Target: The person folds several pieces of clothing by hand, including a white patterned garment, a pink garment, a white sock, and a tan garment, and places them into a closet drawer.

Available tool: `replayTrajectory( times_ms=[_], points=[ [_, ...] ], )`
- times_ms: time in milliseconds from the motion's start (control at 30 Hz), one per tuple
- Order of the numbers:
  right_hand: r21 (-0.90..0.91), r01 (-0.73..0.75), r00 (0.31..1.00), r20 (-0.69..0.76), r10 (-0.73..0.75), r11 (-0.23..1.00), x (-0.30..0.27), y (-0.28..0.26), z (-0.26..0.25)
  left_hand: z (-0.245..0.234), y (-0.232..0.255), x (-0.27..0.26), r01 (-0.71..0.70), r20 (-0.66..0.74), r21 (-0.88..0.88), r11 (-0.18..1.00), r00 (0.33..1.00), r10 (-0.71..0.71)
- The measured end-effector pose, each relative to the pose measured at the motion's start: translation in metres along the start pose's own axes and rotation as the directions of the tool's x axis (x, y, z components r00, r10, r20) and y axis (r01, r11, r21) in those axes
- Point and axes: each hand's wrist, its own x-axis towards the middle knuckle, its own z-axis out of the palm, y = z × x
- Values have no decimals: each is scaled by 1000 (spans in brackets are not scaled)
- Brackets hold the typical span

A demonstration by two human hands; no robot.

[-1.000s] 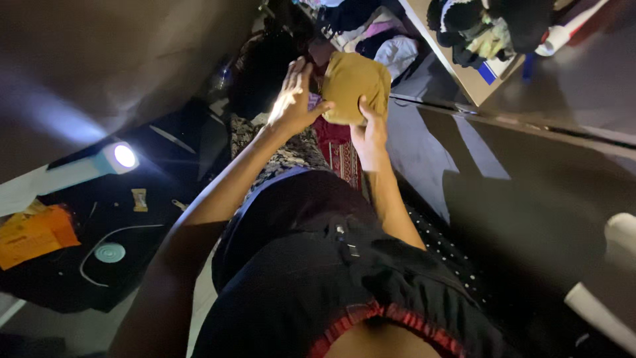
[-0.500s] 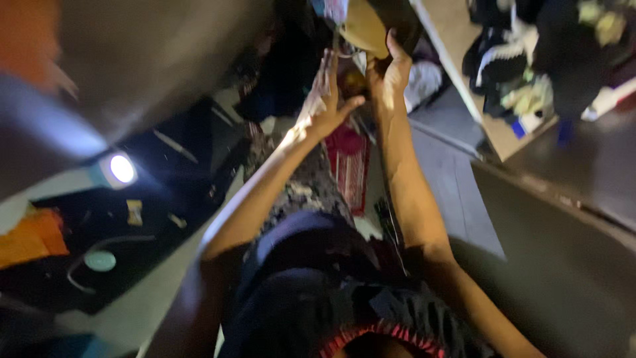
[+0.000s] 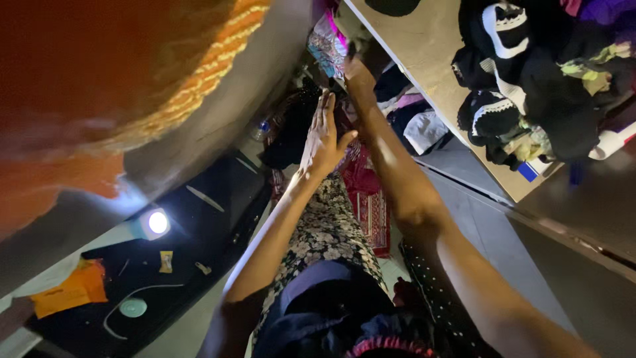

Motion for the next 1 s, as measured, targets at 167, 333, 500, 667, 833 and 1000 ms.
replayTrajectory(
  times_ms=[167, 333, 500, 667, 833, 1000],
  points=[
    [-481, 480, 737, -233, -634, 734, 43, 64, 16, -11, 8, -2, -51, -8, 42, 998, 999, 52],
    [-476, 494, 715, -254, -652, 728, -101, 73, 14, -61, 70, -15, -107, 38, 46, 993, 994, 105],
    [-13, 423, 888, -193, -418, 906, -319, -6, -61, -98, 137, -11, -279, 96, -5, 960, 956, 278],
    [-62, 276, 769, -584, -259, 959, -380, -51, -119, -93, 182, 18, -342, 204, 20, 940, 921, 331],
    [-389, 173, 551, -723, -417, 905, -350, -15, -144, -50, 196, 67, -538, 264, 144, 831, 830, 492],
    [-470, 95, 576, -693, -433, 878, -333, 25, -134, -26, 184, 76, -534, 345, 161, 830, 818, 460]
  ],
)
